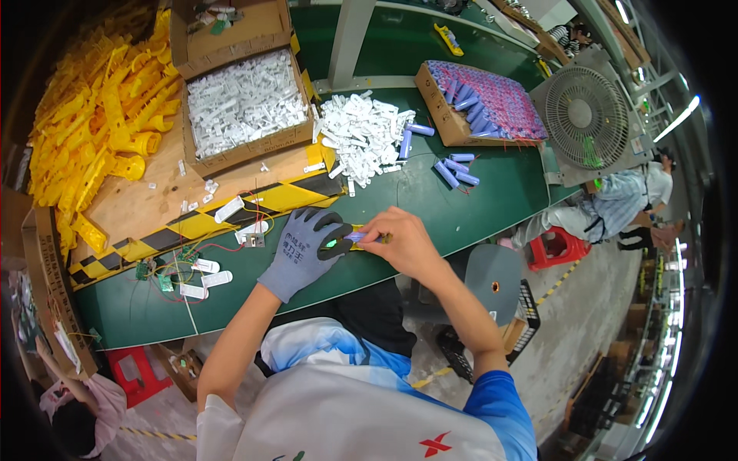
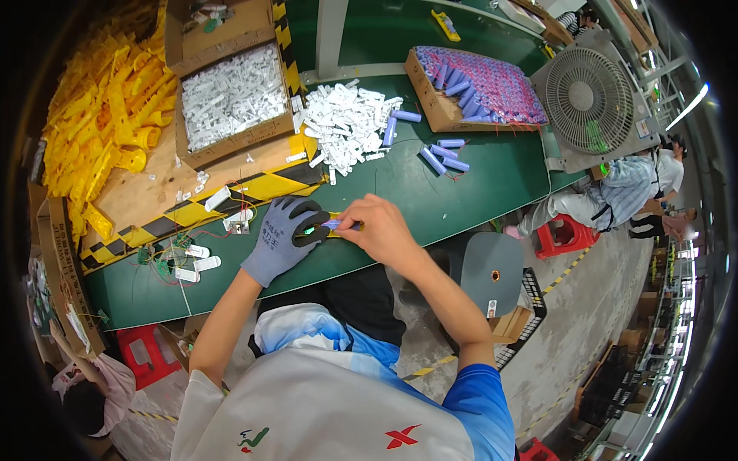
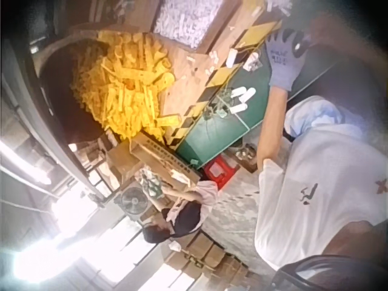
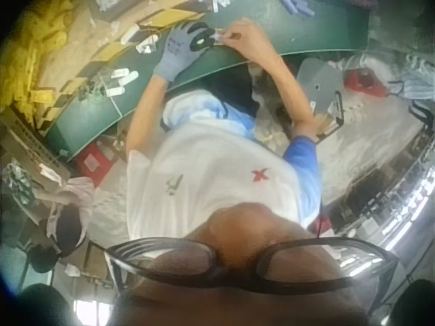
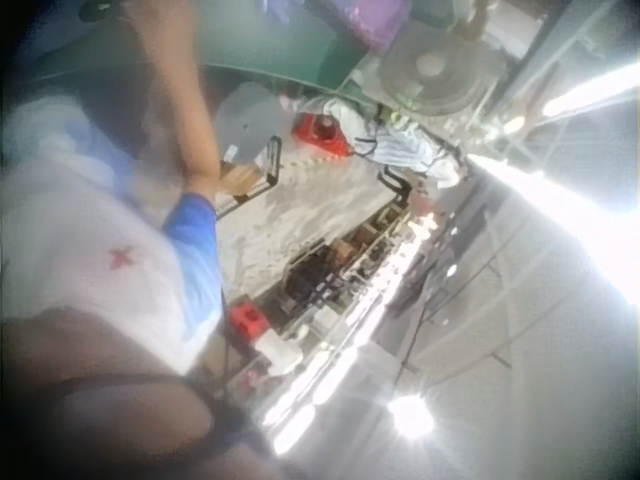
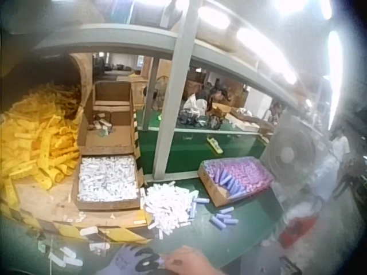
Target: The person assembles flashlights by fitting circuit boards, batteries, and small plastic switch pieces into the flashlight casings by hand.
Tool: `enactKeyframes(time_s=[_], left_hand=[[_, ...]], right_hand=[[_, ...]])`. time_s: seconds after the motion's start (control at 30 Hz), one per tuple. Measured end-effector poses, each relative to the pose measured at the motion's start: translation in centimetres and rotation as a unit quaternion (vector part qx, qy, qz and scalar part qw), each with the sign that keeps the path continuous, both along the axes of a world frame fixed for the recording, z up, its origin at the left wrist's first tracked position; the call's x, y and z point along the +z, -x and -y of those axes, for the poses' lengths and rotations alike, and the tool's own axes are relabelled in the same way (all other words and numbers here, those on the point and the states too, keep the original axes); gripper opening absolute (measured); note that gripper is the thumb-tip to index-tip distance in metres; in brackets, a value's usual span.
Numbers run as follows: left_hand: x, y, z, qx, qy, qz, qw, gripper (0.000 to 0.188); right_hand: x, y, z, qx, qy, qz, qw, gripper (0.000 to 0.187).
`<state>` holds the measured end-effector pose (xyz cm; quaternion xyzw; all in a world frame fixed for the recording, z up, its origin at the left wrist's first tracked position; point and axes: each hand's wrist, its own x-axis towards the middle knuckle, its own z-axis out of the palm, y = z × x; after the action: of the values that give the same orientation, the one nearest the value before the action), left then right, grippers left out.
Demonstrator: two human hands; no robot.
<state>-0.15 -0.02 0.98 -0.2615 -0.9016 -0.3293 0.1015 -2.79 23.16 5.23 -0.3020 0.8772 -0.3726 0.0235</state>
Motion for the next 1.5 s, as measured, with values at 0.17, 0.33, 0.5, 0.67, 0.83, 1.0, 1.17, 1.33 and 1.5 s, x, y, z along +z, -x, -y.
enactKeyframes(time_s=[0.17, 0.33, 0.5, 0.67, 0.83, 1.0, 1.17, 1.33, 1.5], left_hand=[[0.8, -1.0, 0.1, 0.022, -0.005, -0.054, 0.998, 0.029], [2.0, -3.6, 1.7, 0.044, 0.094, -0.041, 0.994, 0.027], [2.8, -5.4, 1.7, 0.105, 0.099, -0.051, 0.988, 0.036], [3.0, -4.7, 1.0, 0.096, 0.067, -0.046, 0.992, 0.047], [1.8, -3.9, 0.8, 0.068, 0.063, 0.018, 0.996, 0.050], [1.5, -4.0, 0.8, 0.083, 0.049, 0.011, 0.995, 0.047], [1.5, -3.8, 0.4, 0.083, 0.055, 0.014, 0.995, 0.046], [1.3, -4.0, 0.6, 0.087, 0.048, 0.021, 0.995, 0.047], [1.2, -3.9, 0.5, 0.084, 0.038, 0.015, 0.996, 0.047]], right_hand=[[1.0, 5.7, -0.3, -0.046, 0.085, 0.084, 0.992, 0.021], [-1.3, 7.8, 0.5, -0.102, -0.020, -0.063, 0.993, 0.022], [-3.7, 7.8, -0.3, -0.089, 0.056, -0.154, 0.983, 0.012], [-3.8, 4.0, -0.6, -0.171, 0.301, -0.069, 0.936, 0.023], [-3.7, 0.4, -1.0, -0.157, 0.505, 0.041, 0.848, 0.050], [-4.2, -1.0, -2.6, -0.131, 0.502, 0.189, 0.834, 0.045], [-5.5, -2.4, -2.7, -0.101, 0.464, 0.147, 0.868, 0.021], [-5.1, -3.7, -1.6, -0.084, 0.359, 0.046, 0.928, 0.019], [-4.3, -4.6, -0.9, -0.067, 0.266, -0.060, 0.960, 0.017]])
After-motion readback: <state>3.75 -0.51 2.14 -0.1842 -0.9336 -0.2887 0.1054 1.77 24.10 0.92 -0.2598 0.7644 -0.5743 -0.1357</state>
